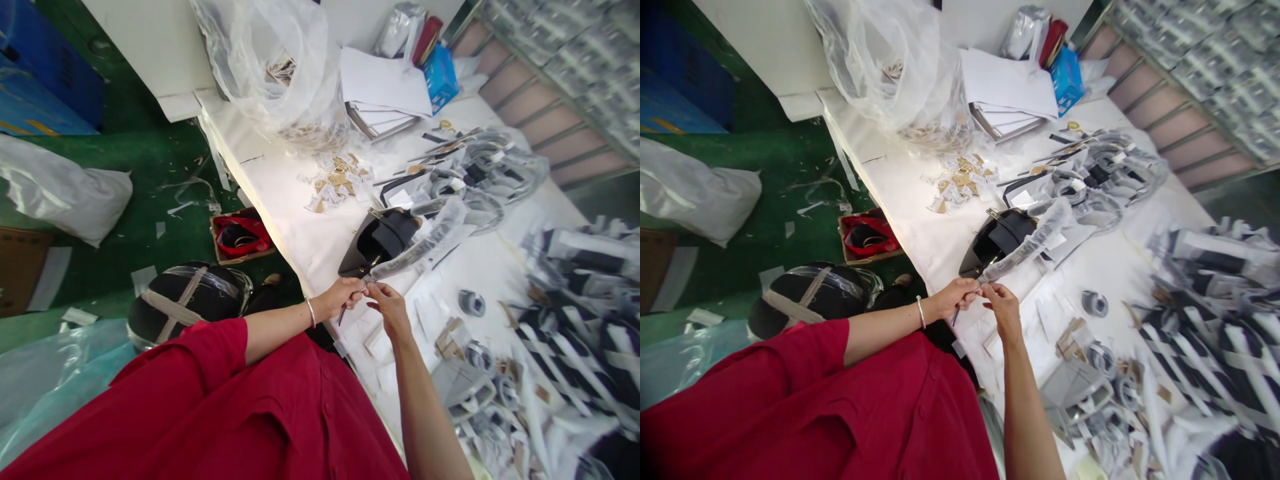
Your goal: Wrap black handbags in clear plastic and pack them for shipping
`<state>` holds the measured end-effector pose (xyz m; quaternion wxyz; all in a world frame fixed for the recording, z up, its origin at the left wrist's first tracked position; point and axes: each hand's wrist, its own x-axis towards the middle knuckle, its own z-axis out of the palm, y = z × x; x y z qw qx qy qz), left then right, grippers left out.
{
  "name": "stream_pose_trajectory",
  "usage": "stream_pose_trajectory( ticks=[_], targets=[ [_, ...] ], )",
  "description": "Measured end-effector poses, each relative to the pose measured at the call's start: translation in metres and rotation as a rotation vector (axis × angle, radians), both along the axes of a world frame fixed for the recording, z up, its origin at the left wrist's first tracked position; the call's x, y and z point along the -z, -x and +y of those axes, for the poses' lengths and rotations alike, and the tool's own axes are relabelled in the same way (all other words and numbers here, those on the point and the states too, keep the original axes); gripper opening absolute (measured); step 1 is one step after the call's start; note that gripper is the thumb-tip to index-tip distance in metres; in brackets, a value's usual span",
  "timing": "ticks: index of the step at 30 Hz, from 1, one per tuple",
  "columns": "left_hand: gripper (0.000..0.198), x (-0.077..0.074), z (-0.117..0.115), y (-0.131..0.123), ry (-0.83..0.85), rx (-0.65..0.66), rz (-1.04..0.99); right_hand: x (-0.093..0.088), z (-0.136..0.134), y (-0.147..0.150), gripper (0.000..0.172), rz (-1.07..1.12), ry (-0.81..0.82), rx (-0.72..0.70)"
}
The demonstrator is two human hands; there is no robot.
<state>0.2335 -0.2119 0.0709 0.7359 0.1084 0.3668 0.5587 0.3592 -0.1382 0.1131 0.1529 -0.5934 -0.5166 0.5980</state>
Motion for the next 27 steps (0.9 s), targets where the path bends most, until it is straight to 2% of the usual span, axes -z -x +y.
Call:
stream_pose_trajectory(
  ticks=[5,11,16,19,23,27],
  targets=[
    [0.032,0.001,0.001,0.005,0.041,0.029,-0.103,0.005,0.007,-0.009,0.041,0.165,0.182,-0.076],
    [0.027,-0.002,0.001,0.005,0.101,0.05,-0.079,-0.002,0.008,-0.002,0.04,0.027,0.068,-0.01],
    [0.024,-0.009,0.0,-0.006,0.163,-0.001,-0.045,0.005,0.005,-0.001,0.045,0.08,0.289,0.1],
    [0.02,-0.014,0.0,-0.011,0.203,-0.04,-0.01,0.009,0.01,-0.004,0.046,0.147,0.395,0.115],
    [0.024,-0.019,0.0,-0.011,0.224,-0.075,-0.027,0.015,0.014,-0.005,0.036,0.289,0.561,0.089],
    [0.024,-0.026,0.002,-0.002,0.237,-0.047,-0.146,0.025,0.012,-0.006,0.026,0.478,0.689,0.143]
  ],
)
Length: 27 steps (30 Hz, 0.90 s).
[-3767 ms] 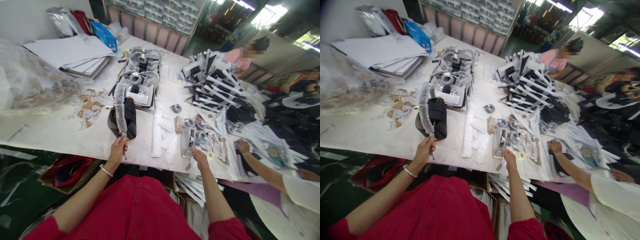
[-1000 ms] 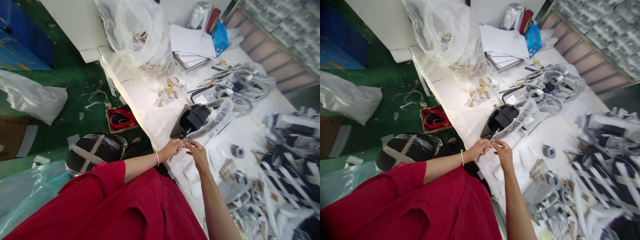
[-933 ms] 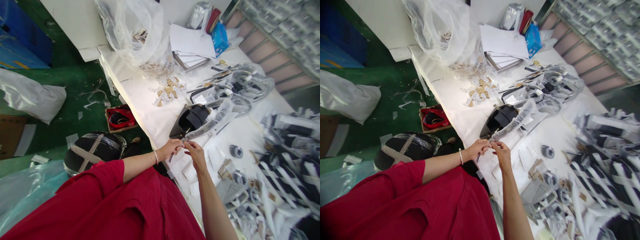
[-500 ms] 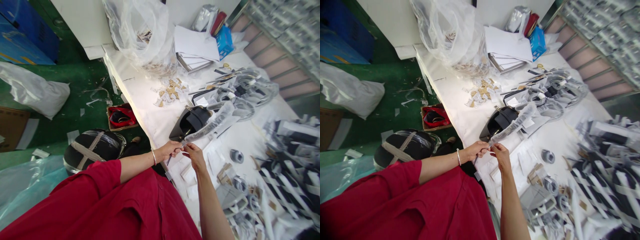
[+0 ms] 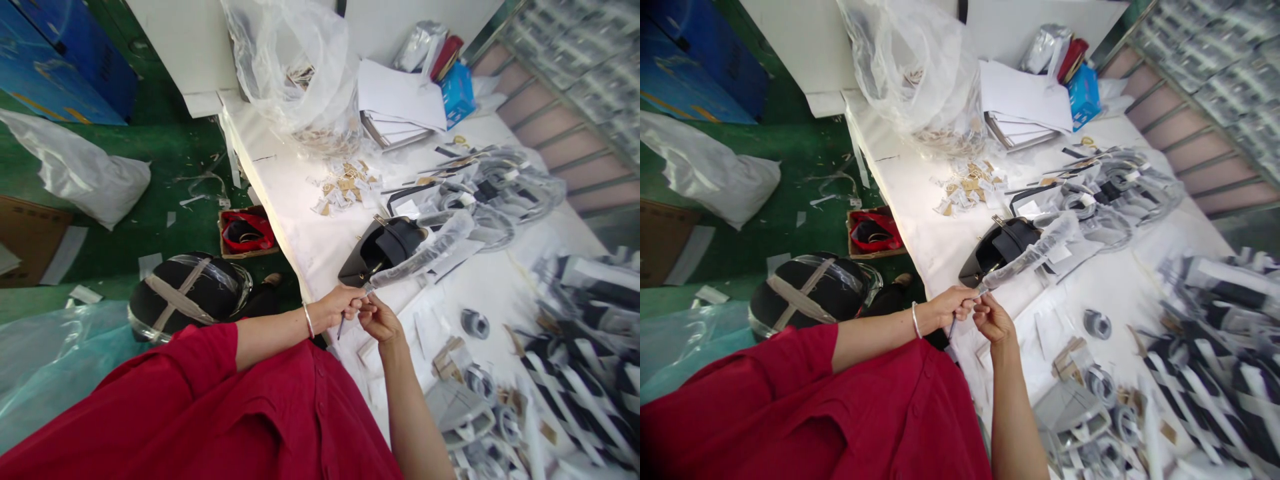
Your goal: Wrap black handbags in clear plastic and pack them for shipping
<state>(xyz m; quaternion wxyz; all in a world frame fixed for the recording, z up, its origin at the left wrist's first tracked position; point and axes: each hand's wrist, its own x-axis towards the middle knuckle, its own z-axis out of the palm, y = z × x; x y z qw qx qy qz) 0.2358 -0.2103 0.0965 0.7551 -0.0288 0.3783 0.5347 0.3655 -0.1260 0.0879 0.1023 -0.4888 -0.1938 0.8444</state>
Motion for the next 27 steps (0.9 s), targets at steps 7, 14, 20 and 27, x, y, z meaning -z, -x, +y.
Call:
stream_pose_trajectory(
  ticks=[7,14,20,27],
  targets=[
    [0.026,0.0,0.001,0.006,0.03,0.103,-0.11,0.005,-0.012,-0.02,0.009,0.043,-0.042,0.093],
    [0.021,0.003,-0.001,0.005,0.023,0.082,-0.065,-0.002,-0.01,-0.057,0.034,-0.068,-0.252,0.129],
    [0.026,0.005,-0.002,-0.002,-0.011,0.016,0.182,-0.012,-0.033,-0.049,0.027,-0.362,-0.404,0.191],
    [0.029,0.008,-0.004,-0.022,-0.042,-0.098,0.433,-0.037,-0.061,0.019,0.048,-0.612,-0.839,0.111]
  ],
)
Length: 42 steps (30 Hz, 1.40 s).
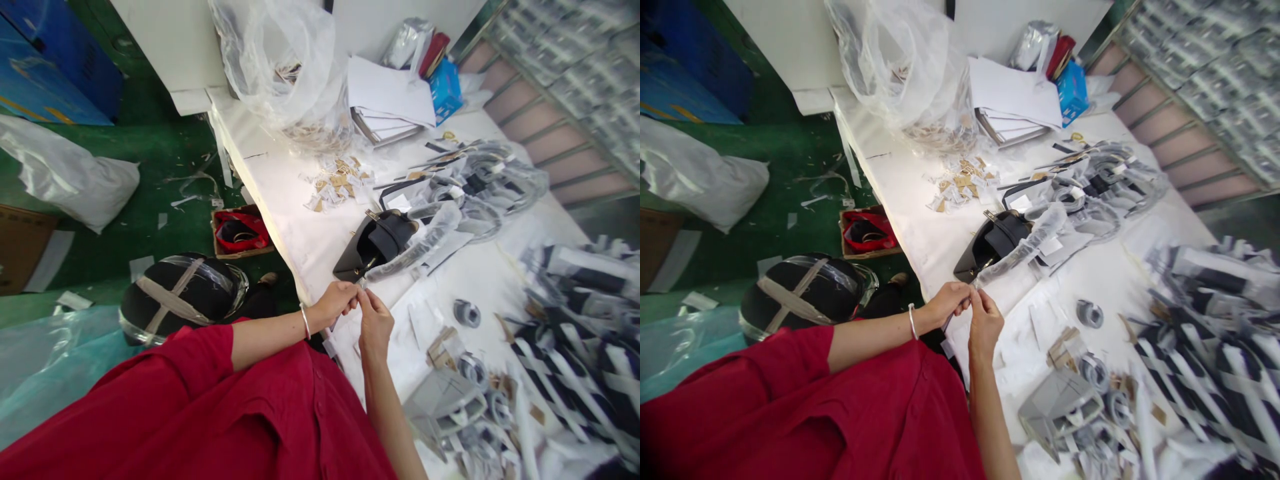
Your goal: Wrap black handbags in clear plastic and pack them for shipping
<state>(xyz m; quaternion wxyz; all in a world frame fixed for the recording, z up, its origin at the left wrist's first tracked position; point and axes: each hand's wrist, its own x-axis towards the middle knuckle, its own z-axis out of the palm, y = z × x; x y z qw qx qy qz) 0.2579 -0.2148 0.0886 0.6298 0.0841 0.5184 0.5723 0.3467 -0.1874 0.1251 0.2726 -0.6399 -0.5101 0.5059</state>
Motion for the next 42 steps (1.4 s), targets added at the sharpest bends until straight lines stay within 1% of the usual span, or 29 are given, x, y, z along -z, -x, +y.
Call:
stream_pose_trajectory(
  ticks=[4,7,12,16,18,20,23,25,28,31,35,39,42],
  targets=[
    [0.032,0.003,-0.001,-0.011,-0.041,-0.051,0.038,0.001,0.006,0.009,0.049,0.003,0.004,-0.012],
    [0.035,0.004,-0.001,-0.016,-0.058,-0.084,0.046,0.004,0.009,0.007,0.045,0.084,0.07,-0.009],
    [0.034,0.003,-0.003,-0.014,-0.074,-0.105,0.023,0.005,0.014,-0.008,0.039,0.268,0.29,-0.021],
    [0.027,0.003,-0.004,-0.01,-0.069,-0.062,-0.03,0.006,0.021,-0.017,0.041,0.407,0.528,-0.025],
    [0.027,0.003,-0.003,-0.008,-0.072,-0.045,-0.035,0.009,0.025,-0.014,0.041,0.487,0.593,-0.018],
    [0.028,0.002,-0.003,-0.005,-0.082,-0.038,-0.036,0.013,0.027,-0.009,0.038,0.551,0.616,0.001],
    [0.03,0.0,-0.003,-0.001,-0.076,-0.019,-0.043,0.02,0.03,-0.004,0.031,0.597,0.637,0.057],
    [0.031,-0.001,-0.004,0.002,-0.072,-0.003,-0.054,0.025,0.031,-0.007,0.025,0.617,0.625,0.148],
    [0.035,0.003,-0.003,0.005,-0.077,0.002,-0.08,0.031,0.03,-0.014,0.017,0.644,0.543,0.255],
    [0.037,0.009,-0.002,0.005,-0.076,0.003,-0.113,0.036,0.025,-0.018,0.014,0.655,0.484,0.311],
    [0.036,0.015,-0.001,0.005,-0.069,0.042,-0.182,0.038,0.019,-0.016,0.014,0.632,0.409,0.327],
    [0.036,0.012,0.001,0.009,-0.088,0.054,-0.248,0.036,0.018,-0.014,0.016,0.625,0.373,0.366],
    [0.037,0.009,0.001,0.01,-0.079,0.065,-0.257,0.037,0.02,-0.016,0.017,0.585,0.366,0.32]
  ],
)
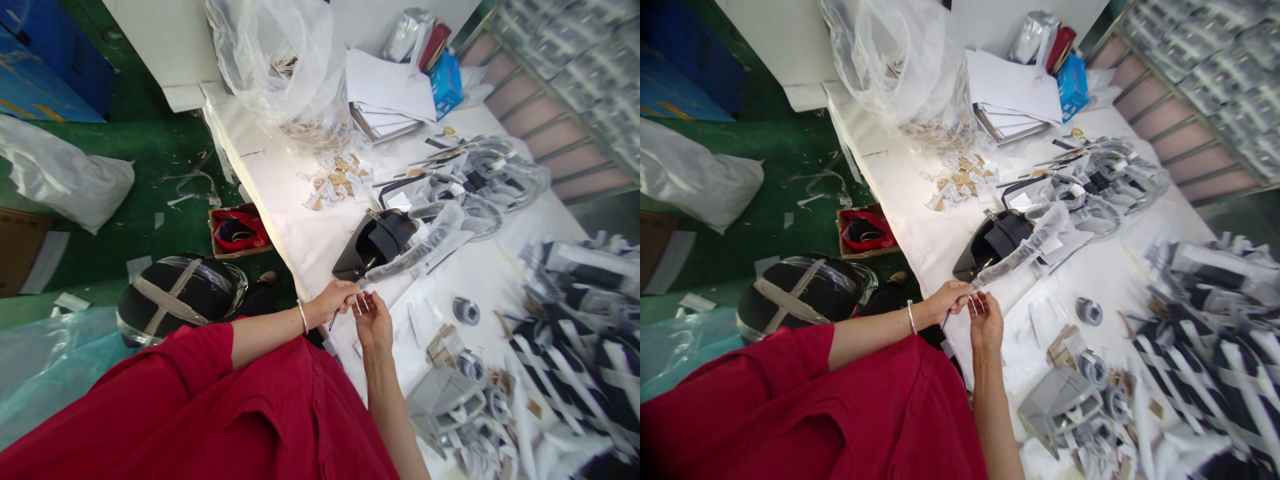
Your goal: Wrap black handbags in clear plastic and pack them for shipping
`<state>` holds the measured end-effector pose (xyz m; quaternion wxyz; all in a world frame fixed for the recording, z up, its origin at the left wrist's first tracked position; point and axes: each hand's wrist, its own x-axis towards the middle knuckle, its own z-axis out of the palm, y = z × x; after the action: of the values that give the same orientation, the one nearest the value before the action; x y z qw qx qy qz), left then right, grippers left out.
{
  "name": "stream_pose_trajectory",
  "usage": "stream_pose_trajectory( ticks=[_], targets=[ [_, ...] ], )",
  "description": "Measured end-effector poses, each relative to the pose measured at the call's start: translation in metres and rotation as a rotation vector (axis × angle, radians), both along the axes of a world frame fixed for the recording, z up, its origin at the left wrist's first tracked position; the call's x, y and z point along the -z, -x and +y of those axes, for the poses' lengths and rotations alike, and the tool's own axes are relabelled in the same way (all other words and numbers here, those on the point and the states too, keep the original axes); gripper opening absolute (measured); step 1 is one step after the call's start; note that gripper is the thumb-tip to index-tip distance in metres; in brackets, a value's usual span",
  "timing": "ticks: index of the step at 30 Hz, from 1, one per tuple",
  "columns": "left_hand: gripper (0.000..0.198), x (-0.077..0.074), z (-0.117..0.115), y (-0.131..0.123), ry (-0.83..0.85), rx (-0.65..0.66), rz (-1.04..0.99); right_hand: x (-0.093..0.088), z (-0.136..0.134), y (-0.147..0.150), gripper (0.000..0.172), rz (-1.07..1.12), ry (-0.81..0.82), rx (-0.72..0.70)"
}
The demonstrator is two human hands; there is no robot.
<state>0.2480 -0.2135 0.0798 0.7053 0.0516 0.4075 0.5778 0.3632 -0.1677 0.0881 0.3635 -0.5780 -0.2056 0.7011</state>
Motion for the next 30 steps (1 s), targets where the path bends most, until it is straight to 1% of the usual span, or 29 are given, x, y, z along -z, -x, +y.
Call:
stream_pose_trajectory(
  ticks=[2,4,6,9,10,12,14,17,19,20,22,24,26,28,30],
  targets=[
    [0.037,-0.001,0.0,-0.001,0.011,0.005,0.024,0.001,-0.001,-0.001,0.019,-0.016,-0.009,-0.03],
    [0.034,0.0,0.001,-0.001,0.02,0.002,0.1,0.0,-0.004,-0.001,0.019,-0.056,-0.053,-0.031],
    [0.031,0.001,0.002,-0.001,0.016,0.011,0.262,-0.006,-0.009,0.001,0.019,-0.147,-0.169,-0.014],
    [0.029,0.004,0.005,0.004,-0.015,0.043,0.577,-0.021,-0.017,0.001,0.02,-0.285,-0.378,0.007],
    [0.029,0.004,0.006,0.007,-0.018,0.046,0.654,-0.026,-0.019,-0.001,0.02,-0.298,-0.411,0.026],
    [0.03,0.005,0.007,0.013,-0.012,0.039,0.73,-0.033,-0.02,-0.01,0.022,-0.272,-0.406,0.08],
    [0.031,0.004,0.008,0.017,-0.012,0.045,0.724,-0.033,-0.02,-0.025,0.024,-0.24,-0.347,0.123],
    [0.032,0.002,0.009,0.019,-0.013,0.088,0.62,-0.026,-0.022,-0.05,0.029,-0.284,-0.27,0.102],
    [0.033,0.0,0.01,0.019,0.009,0.121,0.532,-0.021,-0.026,-0.058,0.032,-0.348,-0.292,0.051],
    [0.034,-0.001,0.01,0.018,0.017,0.136,0.495,-0.02,-0.027,-0.059,0.033,-0.389,-0.334,0.016],
    [0.035,-0.003,0.01,0.017,0.03,0.152,0.439,-0.022,-0.027,-0.052,0.035,-0.479,-0.48,-0.07],
    [0.037,-0.004,0.009,0.017,0.023,0.157,0.403,-0.026,-0.023,-0.039,0.036,-0.538,-0.64,-0.185],
    [0.039,-0.004,0.008,0.018,0.004,0.155,0.382,-0.03,-0.016,-0.025,0.036,-0.557,-0.727,-0.299],
    [0.04,-0.004,0.007,0.019,-0.01,0.153,0.371,-0.029,-0.007,-0.015,0.037,-0.567,-0.703,-0.384],
    [0.041,-0.004,0.006,0.02,-0.005,0.15,0.362,-0.023,0.0,-0.01,0.035,-0.563,-0.626,-0.423]
  ],
)
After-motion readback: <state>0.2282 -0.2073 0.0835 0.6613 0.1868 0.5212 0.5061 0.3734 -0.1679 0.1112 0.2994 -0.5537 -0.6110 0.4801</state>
